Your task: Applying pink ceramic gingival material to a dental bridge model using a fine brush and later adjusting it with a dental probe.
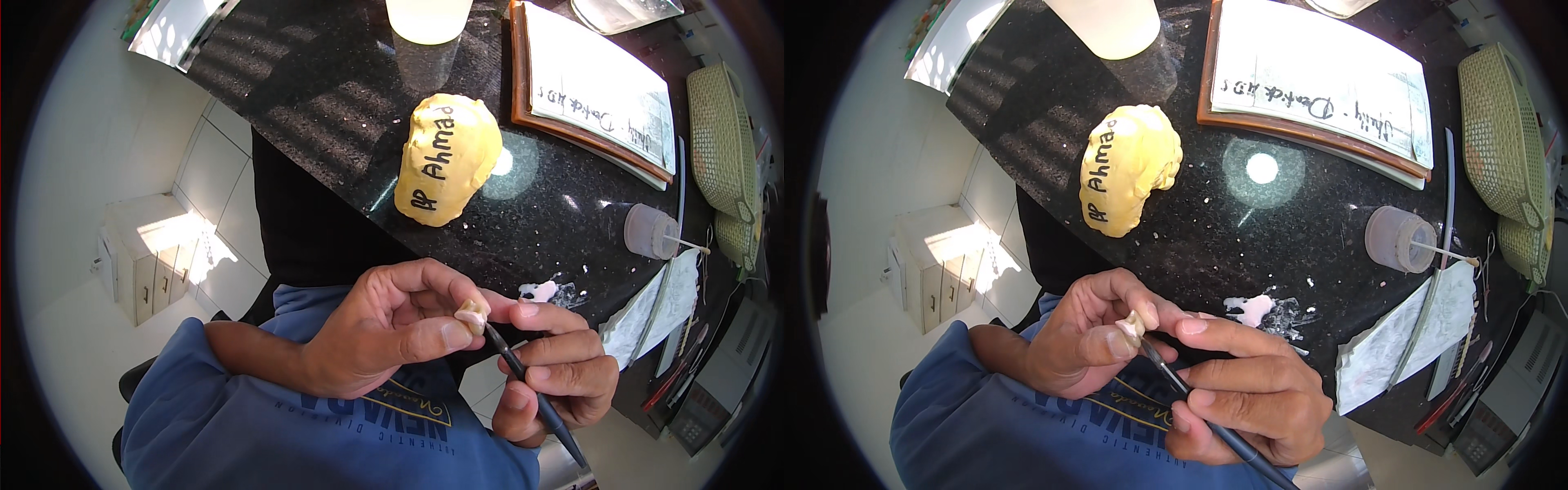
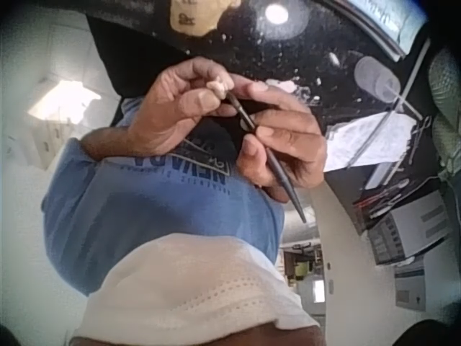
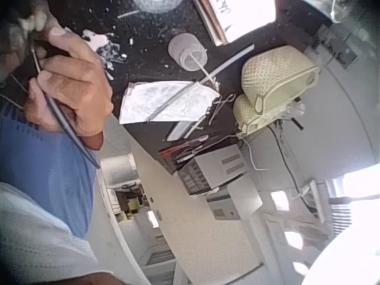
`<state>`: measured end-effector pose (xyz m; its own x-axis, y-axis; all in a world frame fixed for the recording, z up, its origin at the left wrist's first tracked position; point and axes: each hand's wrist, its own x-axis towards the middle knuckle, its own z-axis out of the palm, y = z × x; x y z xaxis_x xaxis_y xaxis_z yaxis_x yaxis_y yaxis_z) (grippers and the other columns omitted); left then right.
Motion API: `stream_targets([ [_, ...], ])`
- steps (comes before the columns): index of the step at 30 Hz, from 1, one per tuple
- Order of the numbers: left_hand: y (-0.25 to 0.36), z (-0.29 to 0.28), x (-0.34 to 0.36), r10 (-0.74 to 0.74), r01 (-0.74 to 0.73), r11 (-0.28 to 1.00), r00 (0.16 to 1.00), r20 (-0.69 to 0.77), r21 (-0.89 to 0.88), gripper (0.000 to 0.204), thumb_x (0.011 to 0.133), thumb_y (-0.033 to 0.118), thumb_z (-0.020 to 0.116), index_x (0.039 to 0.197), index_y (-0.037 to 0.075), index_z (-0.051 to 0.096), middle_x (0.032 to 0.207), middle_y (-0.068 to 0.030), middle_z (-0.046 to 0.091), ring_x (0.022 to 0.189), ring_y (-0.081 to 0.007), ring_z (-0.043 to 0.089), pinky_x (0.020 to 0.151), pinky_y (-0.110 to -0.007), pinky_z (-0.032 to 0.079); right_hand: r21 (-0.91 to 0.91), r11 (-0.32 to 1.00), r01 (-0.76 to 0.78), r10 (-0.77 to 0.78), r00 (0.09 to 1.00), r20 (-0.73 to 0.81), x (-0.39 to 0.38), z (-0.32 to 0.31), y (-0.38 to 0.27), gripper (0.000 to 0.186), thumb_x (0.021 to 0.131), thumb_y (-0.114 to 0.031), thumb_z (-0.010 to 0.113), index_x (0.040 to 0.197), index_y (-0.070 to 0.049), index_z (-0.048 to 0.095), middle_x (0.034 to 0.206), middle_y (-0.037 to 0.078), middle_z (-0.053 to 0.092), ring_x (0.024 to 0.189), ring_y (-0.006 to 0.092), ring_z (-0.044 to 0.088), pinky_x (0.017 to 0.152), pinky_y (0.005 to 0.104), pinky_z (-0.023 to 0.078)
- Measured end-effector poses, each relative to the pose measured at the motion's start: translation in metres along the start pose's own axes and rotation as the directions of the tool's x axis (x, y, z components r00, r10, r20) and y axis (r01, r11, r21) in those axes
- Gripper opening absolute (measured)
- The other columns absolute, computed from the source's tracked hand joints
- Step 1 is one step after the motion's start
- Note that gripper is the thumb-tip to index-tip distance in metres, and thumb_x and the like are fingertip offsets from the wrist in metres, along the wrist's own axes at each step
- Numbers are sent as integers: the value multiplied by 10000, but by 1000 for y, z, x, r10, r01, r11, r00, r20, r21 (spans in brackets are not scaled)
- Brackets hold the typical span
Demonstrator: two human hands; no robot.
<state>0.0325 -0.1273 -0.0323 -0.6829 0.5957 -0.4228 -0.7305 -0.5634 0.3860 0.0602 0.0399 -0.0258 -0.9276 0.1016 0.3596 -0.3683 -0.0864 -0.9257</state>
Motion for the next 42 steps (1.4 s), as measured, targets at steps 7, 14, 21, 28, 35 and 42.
stream_targets([
  [7,0,0,0,-5,5,1000,1000,-4,9,222,827,137,636,998,35,538,1089,-167,596,1066,-215,571,899,-323,497,-15,1000,-14,14,1000,14,0,0,-2,289,626,43,752,843,9,563,728,154,618,896,390,635,786,484,536],
  [14,1,1,0,-16,17,999,1000,-12,34,228,826,150,642,997,39,540,1093,-165,597,1066,-214,571,898,-323,495,-11,1000,-22,23,1000,19,2,-1,-2,292,626,38,756,845,9,565,745,161,619,897,387,634,791,483,535],
  [21,0,0,0,-4,4,999,1000,-3,44,227,825,158,642,996,43,545,1087,-163,600,1065,-213,572,894,-322,496,-14,1000,-21,22,999,42,2,-2,-3,298,622,37,761,846,10,566,748,159,620,902,385,632,788,491,536],
  [28,-1,-1,0,-2,3,999,1000,-9,46,220,827,154,642,994,43,550,1085,-162,602,1063,-212,573,884,-317,503,-26,999,-29,30,998,49,2,-3,-4,305,621,29,769,847,7,565,752,156,622,902,382,633,788,495,536],
  [35,0,-1,1,-11,11,999,1000,-2,43,229,825,163,654,989,42,550,1089,-168,602,1079,-221,566,881,-314,506,-29,999,-28,30,997,71,2,-5,-4,313,627,30,761,866,-2,561,750,150,620,908,379,633,796,492,532],
  [42,0,-1,0,-16,16,999,1000,-6,39,223,827,161,654,984,40,550,1089,-165,602,1095,-230,558,882,-313,506,-20,1000,-13,14,998,67,1,-4,-3,311,630,33,758,867,2,559,756,149,618,909,381,631,798,495,531],
])
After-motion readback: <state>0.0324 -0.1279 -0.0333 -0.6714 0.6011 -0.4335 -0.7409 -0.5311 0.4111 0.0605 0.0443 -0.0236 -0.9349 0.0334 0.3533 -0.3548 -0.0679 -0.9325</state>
